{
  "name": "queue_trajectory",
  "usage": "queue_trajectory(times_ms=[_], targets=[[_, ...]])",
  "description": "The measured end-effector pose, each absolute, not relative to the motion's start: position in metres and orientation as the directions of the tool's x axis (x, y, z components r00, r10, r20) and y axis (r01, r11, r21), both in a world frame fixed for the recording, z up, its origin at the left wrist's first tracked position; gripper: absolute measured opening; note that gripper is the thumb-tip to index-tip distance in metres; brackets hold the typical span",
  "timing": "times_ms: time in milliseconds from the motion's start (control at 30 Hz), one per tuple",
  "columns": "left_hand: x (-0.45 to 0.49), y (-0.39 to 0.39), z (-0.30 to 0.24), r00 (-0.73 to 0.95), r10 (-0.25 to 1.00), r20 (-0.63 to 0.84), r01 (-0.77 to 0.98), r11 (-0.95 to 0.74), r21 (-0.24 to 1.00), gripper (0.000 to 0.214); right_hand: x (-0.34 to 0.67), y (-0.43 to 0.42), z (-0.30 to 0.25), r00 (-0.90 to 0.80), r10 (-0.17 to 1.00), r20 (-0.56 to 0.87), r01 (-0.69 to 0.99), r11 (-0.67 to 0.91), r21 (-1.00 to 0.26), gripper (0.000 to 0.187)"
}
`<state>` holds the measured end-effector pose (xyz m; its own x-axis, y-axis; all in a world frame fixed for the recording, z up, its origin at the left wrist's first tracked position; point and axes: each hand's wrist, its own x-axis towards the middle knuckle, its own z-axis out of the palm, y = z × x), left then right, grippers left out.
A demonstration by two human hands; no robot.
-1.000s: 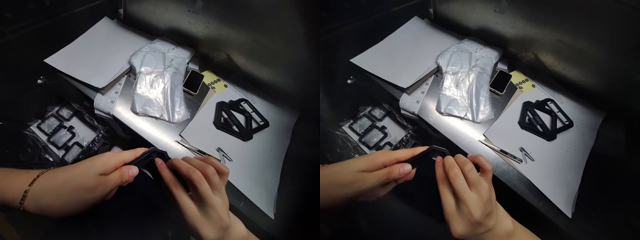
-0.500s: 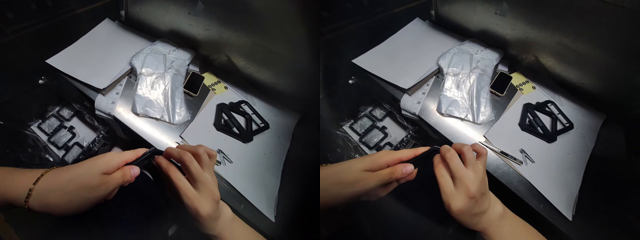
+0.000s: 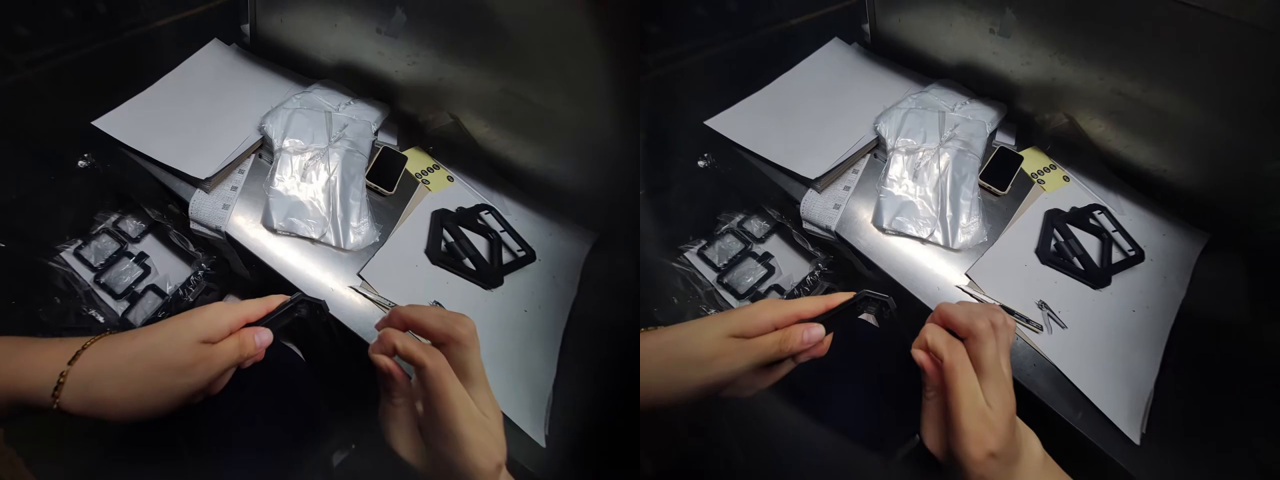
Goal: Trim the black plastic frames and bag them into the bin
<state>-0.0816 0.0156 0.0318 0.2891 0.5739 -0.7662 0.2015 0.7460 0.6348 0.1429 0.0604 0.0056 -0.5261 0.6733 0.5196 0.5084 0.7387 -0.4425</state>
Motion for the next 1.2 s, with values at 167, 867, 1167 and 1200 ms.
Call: queue_trajectory(times_ms=[167, 867, 1167, 1200], targets=[[-0.080, 0.024, 0.035, 0.335, 0.571, -0.749, 0.142, 0.755, 0.640, 0.032, 0.179, 0.056, -0.008, -0.693, 0.663, 0.284, 0.525, 0.734, -0.431, 0.010], [-0.110, -0.028, -0.043, -0.450, 0.719, -0.529, 0.022, 0.601, 0.799, 0.024, 0.087, 0.195, -0.072, -0.653, 0.758, -0.007, 0.624, 0.533, -0.571, 0.023], [-0.120, -0.013, -0.055, -0.421, 0.679, -0.601, -0.469, 0.404, 0.786, 0.029, 0.065, 0.245, -0.084, -0.526, 0.851, 0.001, 0.672, 0.416, -0.612, 0.024], [-0.115, -0.005, -0.055, -0.409, 0.696, -0.591, -0.492, 0.378, 0.785, 0.029, 0.062, 0.241, -0.078, -0.504, 0.863, 0.019, 0.656, 0.397, -0.641, 0.023]])
